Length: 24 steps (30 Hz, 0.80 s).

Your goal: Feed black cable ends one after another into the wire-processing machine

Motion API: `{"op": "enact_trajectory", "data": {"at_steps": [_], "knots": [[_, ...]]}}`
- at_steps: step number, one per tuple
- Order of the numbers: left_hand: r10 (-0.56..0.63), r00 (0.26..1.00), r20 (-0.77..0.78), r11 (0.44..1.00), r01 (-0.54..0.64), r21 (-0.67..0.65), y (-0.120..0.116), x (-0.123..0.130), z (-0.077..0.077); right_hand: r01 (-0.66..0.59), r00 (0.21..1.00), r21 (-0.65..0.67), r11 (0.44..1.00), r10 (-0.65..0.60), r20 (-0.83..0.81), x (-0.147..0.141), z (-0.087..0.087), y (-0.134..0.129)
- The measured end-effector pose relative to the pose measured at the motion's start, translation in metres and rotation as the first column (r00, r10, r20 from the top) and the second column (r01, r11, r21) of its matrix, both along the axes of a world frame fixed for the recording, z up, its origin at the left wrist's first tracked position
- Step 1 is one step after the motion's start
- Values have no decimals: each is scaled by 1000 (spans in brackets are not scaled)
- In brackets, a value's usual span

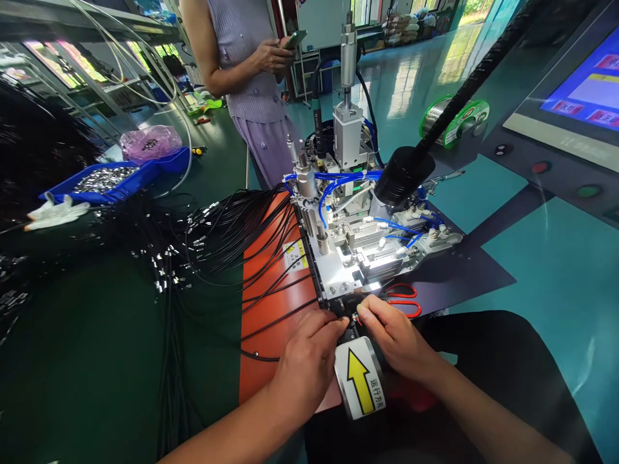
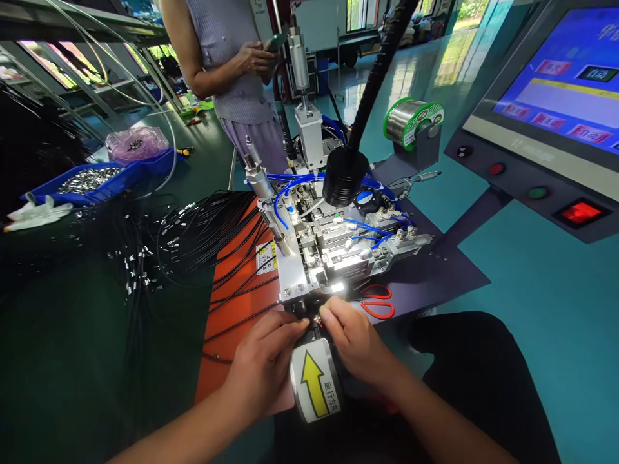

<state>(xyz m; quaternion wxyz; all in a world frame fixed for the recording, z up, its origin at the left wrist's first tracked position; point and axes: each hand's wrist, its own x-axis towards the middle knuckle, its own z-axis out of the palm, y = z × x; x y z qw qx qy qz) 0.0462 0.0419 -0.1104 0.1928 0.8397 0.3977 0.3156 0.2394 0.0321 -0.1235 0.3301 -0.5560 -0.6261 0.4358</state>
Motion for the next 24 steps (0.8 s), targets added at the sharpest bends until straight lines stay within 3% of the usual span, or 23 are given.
{"op": "enact_trajectory", "data": {"at_steps": [24], "knots": [[20, 995, -101, 1000, -22, -20, 0, 2, 2, -2, 1000, -10, 1000, 2, 27, 1, -4, 3]]}}
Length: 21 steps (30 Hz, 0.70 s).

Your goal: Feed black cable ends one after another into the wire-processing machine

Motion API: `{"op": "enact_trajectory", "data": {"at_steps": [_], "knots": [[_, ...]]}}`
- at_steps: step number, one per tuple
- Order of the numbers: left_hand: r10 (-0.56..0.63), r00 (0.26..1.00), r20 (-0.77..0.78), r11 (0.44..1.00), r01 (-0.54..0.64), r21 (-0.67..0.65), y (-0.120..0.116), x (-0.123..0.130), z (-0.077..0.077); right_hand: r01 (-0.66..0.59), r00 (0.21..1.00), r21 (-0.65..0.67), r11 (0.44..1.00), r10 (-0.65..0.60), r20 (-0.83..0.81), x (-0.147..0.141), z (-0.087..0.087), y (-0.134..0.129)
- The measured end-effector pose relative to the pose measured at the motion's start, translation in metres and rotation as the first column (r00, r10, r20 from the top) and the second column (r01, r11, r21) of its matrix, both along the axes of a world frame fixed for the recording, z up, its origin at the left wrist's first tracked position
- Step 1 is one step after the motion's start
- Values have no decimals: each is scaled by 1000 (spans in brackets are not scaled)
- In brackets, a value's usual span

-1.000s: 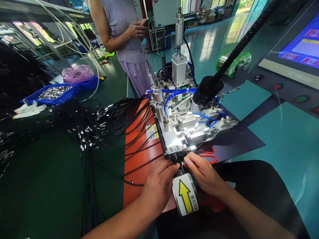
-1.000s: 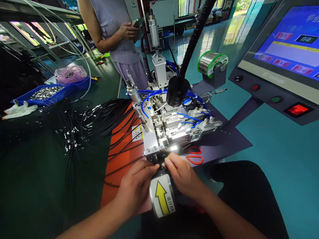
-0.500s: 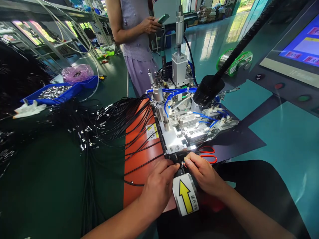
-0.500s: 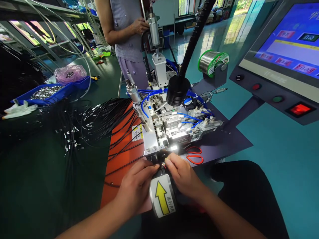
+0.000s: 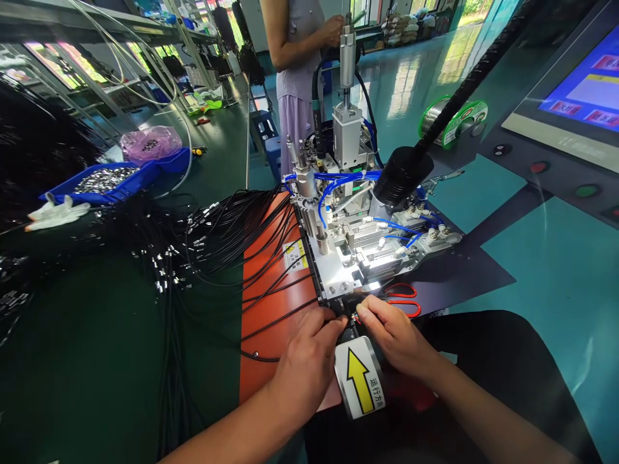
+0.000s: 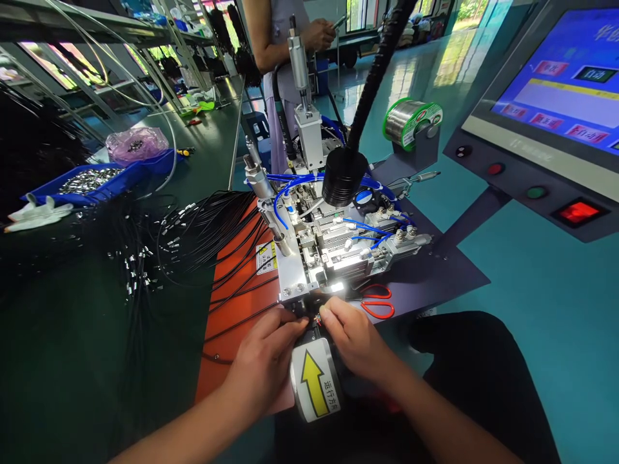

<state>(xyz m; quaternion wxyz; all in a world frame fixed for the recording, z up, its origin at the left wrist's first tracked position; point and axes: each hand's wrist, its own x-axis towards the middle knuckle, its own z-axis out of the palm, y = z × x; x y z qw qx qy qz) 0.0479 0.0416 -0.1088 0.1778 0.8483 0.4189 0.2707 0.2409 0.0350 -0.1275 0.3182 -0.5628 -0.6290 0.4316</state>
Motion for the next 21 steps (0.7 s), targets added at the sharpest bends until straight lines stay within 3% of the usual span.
{"op": "enact_trajectory", "data": {"at_steps": [21], "knots": [[-20, 998, -60, 999, 18, -32, 0, -3, -2, 23, 999, -36, 999, -24, -42, 0, -1, 1]]}}
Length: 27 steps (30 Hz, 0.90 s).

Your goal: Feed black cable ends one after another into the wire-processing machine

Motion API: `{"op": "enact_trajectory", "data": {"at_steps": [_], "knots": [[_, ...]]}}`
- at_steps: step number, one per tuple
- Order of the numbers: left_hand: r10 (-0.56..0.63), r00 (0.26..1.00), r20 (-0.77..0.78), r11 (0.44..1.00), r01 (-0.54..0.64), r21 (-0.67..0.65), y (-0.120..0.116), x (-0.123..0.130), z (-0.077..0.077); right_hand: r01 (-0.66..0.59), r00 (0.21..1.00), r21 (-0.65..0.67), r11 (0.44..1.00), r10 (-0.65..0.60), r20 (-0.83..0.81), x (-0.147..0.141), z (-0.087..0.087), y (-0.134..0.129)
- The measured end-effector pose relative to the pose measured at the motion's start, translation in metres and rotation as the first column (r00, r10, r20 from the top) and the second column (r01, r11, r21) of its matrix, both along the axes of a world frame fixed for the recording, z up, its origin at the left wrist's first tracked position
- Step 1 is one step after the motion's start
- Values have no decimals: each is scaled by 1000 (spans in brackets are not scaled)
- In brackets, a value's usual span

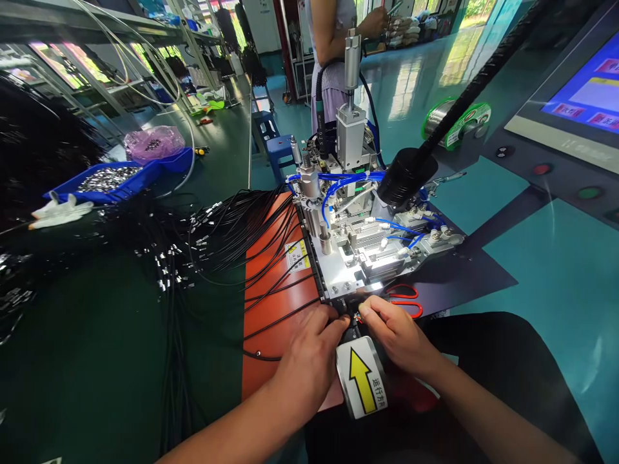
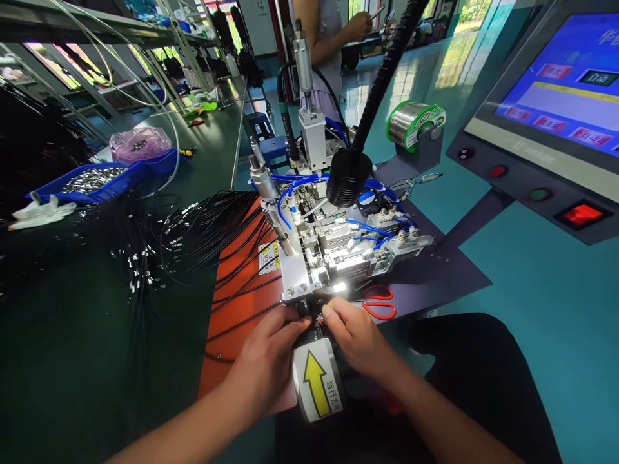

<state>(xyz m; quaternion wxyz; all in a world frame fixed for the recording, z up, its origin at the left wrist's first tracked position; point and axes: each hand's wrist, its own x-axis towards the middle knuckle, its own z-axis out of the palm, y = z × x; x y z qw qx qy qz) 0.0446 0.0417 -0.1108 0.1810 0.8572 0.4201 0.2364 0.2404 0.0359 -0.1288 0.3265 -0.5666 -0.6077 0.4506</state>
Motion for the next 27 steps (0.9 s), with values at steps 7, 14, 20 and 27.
{"op": "enact_trajectory", "data": {"at_steps": [7, 14, 20, 27], "knots": [[-15, 1000, 0, 1000, 15, 16, 0, -1, 1, 25, 1000, -3, 1000, -25, 17, -2, 0, 1], [-17, 1000, 7, 1000, 17, 24, 1, 1, 3, 41, 999, -13, 999, -41, 23, -2, -1, 1], [-18, 1000, 9, 1000, 18, 17, 1, 0, 3, 46, 999, -8, 999, -46, 27, -3, 0, 1], [-18, 1000, 7, 1000, 18, 14, -1, 0, 2, 38, 999, 2, 999, -38, 31, -3, 1, 0]]}}
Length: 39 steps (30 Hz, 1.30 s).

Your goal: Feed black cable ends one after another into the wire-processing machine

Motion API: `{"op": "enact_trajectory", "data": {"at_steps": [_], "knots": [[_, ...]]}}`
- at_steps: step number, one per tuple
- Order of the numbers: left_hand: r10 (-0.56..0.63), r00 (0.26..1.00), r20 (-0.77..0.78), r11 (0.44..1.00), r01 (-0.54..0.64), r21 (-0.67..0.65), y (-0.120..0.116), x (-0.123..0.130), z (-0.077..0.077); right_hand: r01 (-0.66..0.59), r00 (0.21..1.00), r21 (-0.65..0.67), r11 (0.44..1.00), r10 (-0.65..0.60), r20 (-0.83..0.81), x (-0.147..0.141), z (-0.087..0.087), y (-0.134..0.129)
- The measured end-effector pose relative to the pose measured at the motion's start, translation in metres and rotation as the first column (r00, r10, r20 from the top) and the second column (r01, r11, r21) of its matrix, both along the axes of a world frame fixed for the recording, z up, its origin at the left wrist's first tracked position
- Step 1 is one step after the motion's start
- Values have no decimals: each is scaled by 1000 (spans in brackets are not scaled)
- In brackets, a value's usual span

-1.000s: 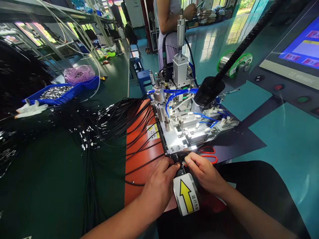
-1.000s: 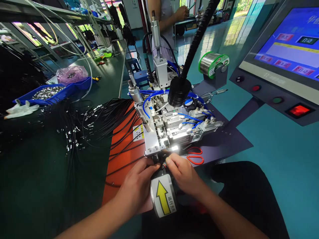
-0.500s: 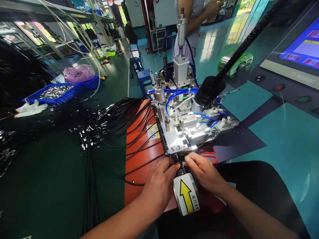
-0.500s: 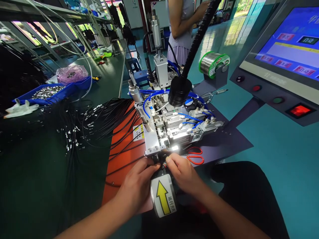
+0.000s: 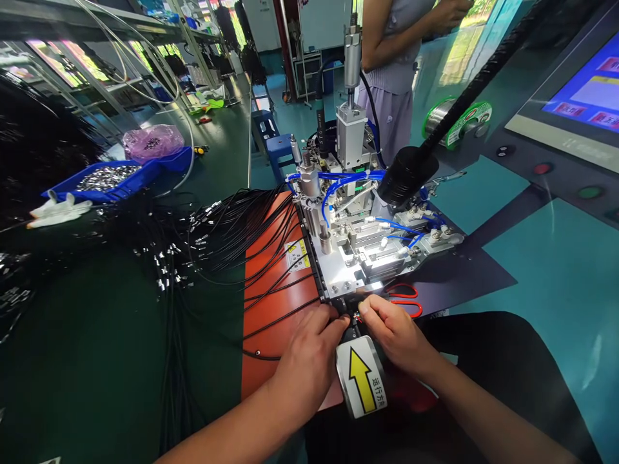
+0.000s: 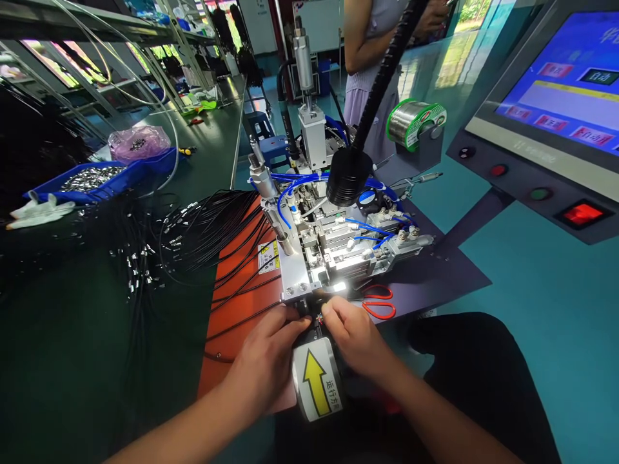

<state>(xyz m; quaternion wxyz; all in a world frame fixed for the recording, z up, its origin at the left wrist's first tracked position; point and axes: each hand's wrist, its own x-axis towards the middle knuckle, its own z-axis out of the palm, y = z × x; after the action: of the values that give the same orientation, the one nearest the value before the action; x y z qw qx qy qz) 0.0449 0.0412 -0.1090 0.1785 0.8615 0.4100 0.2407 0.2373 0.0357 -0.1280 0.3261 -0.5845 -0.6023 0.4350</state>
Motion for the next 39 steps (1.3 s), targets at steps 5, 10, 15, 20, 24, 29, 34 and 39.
{"op": "enact_trajectory", "data": {"at_steps": [5, 10, 15, 20, 24, 29, 34, 39], "knots": [[-13, 999, -40, 1000, 12, -19, 0, -1, 4, 15, 1000, 8, 1000, -15, -6, -1, -1, 0], [-25, 999, -27, 1000, 25, -19, 0, -2, 5, 29, 999, 16, 999, -29, -17, -3, -3, 1], [-22, 999, 34, 999, 24, -37, 0, 0, 3, 42, 999, 30, 999, -41, -19, -4, -3, 0], [-45, 999, 6, 999, 46, -19, 1, -1, 4, 50, 999, 40, 998, -50, -21, -5, -1, -1], [-97, 990, -103, 995, 94, -39, 1, -2, 9, 61, 998, 47, 997, -60, -18, -6, -1, 0], [-146, 970, -195, 989, 143, -29, 2, 0, 18, 55, 998, 58, 997, -54, -23, -6, -1, -1], [-174, 956, -239, 984, 176, -11, 4, 1, 23, 67, 997, 58, 996, -65, -31, -6, -1, -1], [-195, 960, -200, 981, 193, -33, 5, -3, 19, 87, 995, 31, 996, -86, -49, -6, -2, 0]]}}
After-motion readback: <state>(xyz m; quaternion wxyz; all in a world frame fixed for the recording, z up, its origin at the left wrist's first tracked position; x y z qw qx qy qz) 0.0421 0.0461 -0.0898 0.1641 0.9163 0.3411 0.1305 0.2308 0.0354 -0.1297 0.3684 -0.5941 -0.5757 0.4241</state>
